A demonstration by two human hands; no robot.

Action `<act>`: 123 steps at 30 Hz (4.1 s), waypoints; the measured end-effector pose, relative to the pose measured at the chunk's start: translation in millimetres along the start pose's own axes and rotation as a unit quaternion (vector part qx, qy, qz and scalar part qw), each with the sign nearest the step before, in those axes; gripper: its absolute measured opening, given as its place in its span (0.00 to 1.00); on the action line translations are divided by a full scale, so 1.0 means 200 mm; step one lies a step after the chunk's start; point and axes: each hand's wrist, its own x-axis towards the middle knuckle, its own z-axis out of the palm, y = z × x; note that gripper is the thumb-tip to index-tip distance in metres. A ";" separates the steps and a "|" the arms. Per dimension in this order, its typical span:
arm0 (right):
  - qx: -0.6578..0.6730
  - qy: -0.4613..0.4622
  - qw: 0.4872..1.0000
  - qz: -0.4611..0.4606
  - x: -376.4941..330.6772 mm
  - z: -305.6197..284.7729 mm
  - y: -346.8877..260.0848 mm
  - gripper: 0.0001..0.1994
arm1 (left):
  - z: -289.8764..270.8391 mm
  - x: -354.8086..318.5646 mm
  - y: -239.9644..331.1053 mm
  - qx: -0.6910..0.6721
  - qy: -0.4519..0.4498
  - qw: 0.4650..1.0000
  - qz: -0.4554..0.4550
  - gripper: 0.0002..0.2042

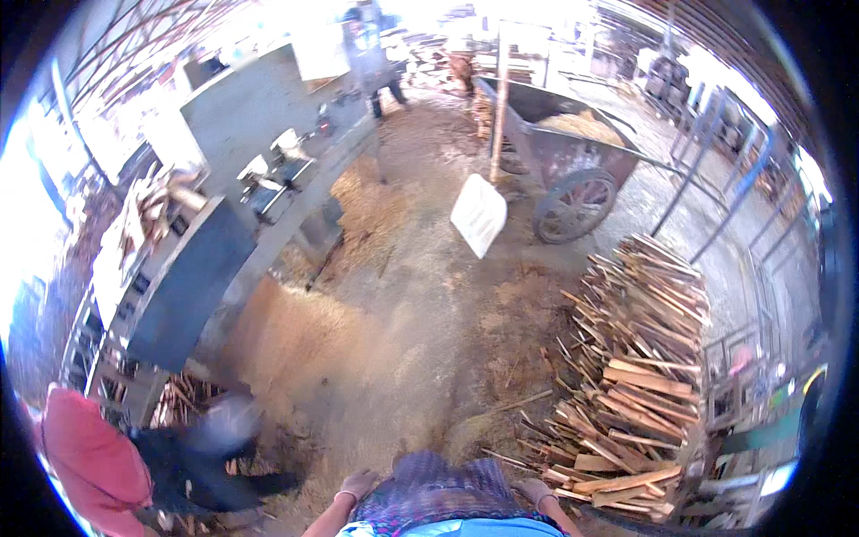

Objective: The person gathers loose wooden planks from a pile on the floor and stacks them onto a metal rack. The person repeatedly bends down to pick up bundles of wood and places them onto the rack.

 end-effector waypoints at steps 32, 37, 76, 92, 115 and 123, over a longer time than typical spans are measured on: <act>-0.536 -0.287 0.695 -0.384 1.11 -0.71 -1.64 0.16 | 1.39 -1.31 -0.17 -0.471 0.313 0.704 -0.430 0.22; -0.537 -0.244 0.691 -0.418 1.28 -0.37 -1.38 0.15 | 1.21 -1.39 -0.49 -0.589 0.394 0.565 -0.423 0.26; -0.584 -0.375 0.549 -0.465 -0.65 3.05 -5.30 0.28 | 2.27 -2.38 -1.79 -0.676 0.256 0.393 -0.568 0.21; -0.581 -0.425 0.516 -0.465 -1.18 4.50 -5.81 0.26 | 2.41 -4.49 -3.94 -0.721 0.524 -0.050 -0.451 0.29; -0.554 -0.329 0.599 -0.475 -2.70 7.02 -8.38 0.31 | 2.31 -5.52 -6.23 -0.741 0.416 0.140 -0.508 0.27; -0.604 -0.302 0.643 -0.361 -2.54 7.13 -8.37 0.31 | 2.35 -5.95 -7.27 -0.769 0.443 0.064 -0.457 0.26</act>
